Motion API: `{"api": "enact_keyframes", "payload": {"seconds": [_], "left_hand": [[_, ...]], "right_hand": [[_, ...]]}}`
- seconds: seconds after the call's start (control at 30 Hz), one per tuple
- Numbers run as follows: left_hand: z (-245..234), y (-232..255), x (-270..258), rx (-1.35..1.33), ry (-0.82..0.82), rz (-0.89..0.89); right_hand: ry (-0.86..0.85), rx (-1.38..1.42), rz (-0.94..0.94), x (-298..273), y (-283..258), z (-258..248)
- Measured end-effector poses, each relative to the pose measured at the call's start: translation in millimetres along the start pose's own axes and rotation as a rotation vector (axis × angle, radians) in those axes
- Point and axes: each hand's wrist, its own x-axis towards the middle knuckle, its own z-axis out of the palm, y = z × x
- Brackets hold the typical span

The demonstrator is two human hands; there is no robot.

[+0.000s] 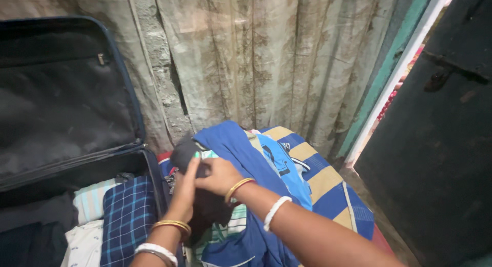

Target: The person folds several garments by hand and places them into an open suitcase. Items handled include a black t-shirt, a blue t-shirt, and a green-and-white striped shirt. The person smooths each item before folding and stacking them inside the suitcase.

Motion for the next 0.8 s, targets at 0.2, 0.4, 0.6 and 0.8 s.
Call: {"api": "enact_keyframes", "payload": {"seconds": [0.2, 0.4, 0.6, 0.8], "left_hand": [[-50.4, 67.1, -5.2, -0.549, -0.003, -0.343], [-86.3, 123.2, -31.2, -0.573, -0.037, -0.227], [-149.5, 129.8, -20.8, -0.299, 0.194, -0.097], [-247.5, 116.3, -10.7, 0.332, 0.499, 0.143]], "right_hand": [[0.253, 0.127, -0.412, 23.6, -44.3, 29.7], [-0.271, 1.079, 0.224, 24.4, -107.8, 19.2], [-0.543, 1.279, 0.385, 24.7, -169.8, 46.7], [-0.688, 1.132, 0.3, 42.7, -186.7, 101.3]]}}
